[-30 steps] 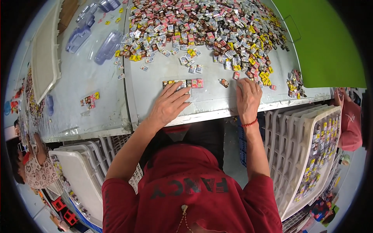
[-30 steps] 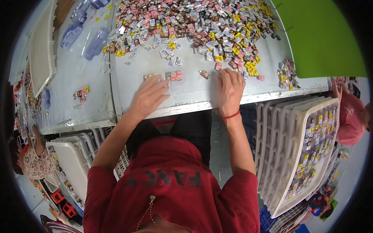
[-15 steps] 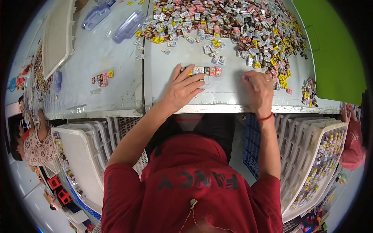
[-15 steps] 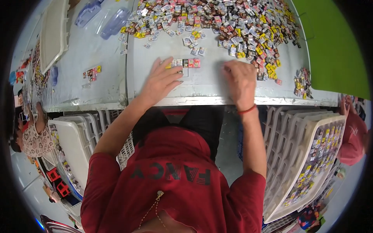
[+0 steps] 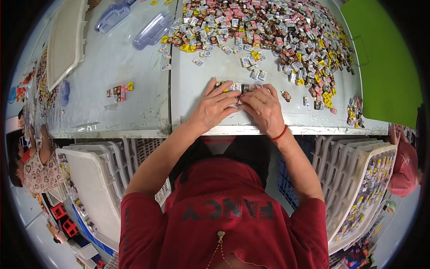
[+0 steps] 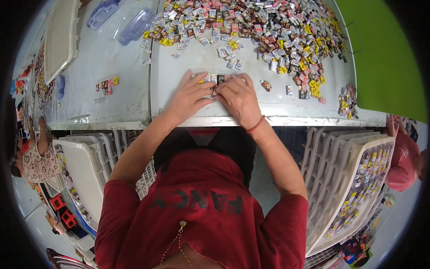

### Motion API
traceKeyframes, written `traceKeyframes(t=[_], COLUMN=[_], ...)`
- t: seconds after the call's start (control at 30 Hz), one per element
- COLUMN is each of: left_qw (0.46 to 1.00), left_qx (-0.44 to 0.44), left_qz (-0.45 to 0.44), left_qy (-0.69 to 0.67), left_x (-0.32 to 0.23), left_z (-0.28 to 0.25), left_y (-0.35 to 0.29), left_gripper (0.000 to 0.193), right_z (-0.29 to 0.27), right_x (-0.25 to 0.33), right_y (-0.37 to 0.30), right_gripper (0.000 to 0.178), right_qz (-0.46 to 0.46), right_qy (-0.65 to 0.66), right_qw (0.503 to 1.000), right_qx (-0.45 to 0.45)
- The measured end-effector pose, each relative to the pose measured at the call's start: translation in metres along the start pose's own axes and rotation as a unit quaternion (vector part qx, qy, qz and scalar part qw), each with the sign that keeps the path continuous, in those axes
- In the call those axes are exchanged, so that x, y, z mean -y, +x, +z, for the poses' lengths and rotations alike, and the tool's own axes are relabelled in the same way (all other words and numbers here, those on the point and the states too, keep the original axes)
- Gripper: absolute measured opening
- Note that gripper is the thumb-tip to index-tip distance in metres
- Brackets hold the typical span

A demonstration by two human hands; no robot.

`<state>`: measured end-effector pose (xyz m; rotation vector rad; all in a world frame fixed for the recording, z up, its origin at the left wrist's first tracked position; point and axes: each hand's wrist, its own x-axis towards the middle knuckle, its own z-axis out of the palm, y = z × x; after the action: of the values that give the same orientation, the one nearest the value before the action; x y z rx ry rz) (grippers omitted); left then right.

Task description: Sort and arrange small plastic toy components onto a tray for packaging.

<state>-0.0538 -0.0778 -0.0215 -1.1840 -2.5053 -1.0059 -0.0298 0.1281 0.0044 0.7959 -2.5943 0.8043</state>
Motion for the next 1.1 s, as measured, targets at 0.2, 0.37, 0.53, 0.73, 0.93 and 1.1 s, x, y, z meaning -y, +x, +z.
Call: traceKeyframes(t=[0.2,0.37,0.53,0.73,0.93,1.1], left_qw=[1.0,1.0,1.0,1.0,1.0,1.0], left_qx=[-0.001,0.006,0.003,0.003,0.003,0.004], left_qz=[0.004,0.002,0.014,0.01,0.012,0.013], left_qy=[-0.011,0.0,0.0,0.001,-0.002,0.0], left_x=[-0.001,0.0,0.0,0.002,0.0,-0.001], left_z=[-0.001,0.0,0.0,0.001,0.0,-0.001], left_y=[0.001,-0.001,0.0,0.001,0.002,0.0], left_gripper=[0.026,0.027,0.027,0.026,0.025,0.025], right_z=[0.005,-0.008,-0.016,-0.009,-0.016,-0.004], right_x=[0.009,0.006,0.01,0.039,0.029,0.028], right_y=[-0.013,-0.012,-0.01,-0.015,-0.021,-0.011], right_gripper=[0.017,0.021,0.033,0.044,0.05,0.043], right_qz=[0.025,-0.005,-0.049,-0.04,-0.02,0.091], right_qy=[-0.096,-0.119,-0.165,-0.356,-0.258,-0.107], right_qw=[0.993,0.993,0.984,0.922,0.957,0.99], right_qx=[-0.057,0.004,0.049,0.15,0.13,-0.003])
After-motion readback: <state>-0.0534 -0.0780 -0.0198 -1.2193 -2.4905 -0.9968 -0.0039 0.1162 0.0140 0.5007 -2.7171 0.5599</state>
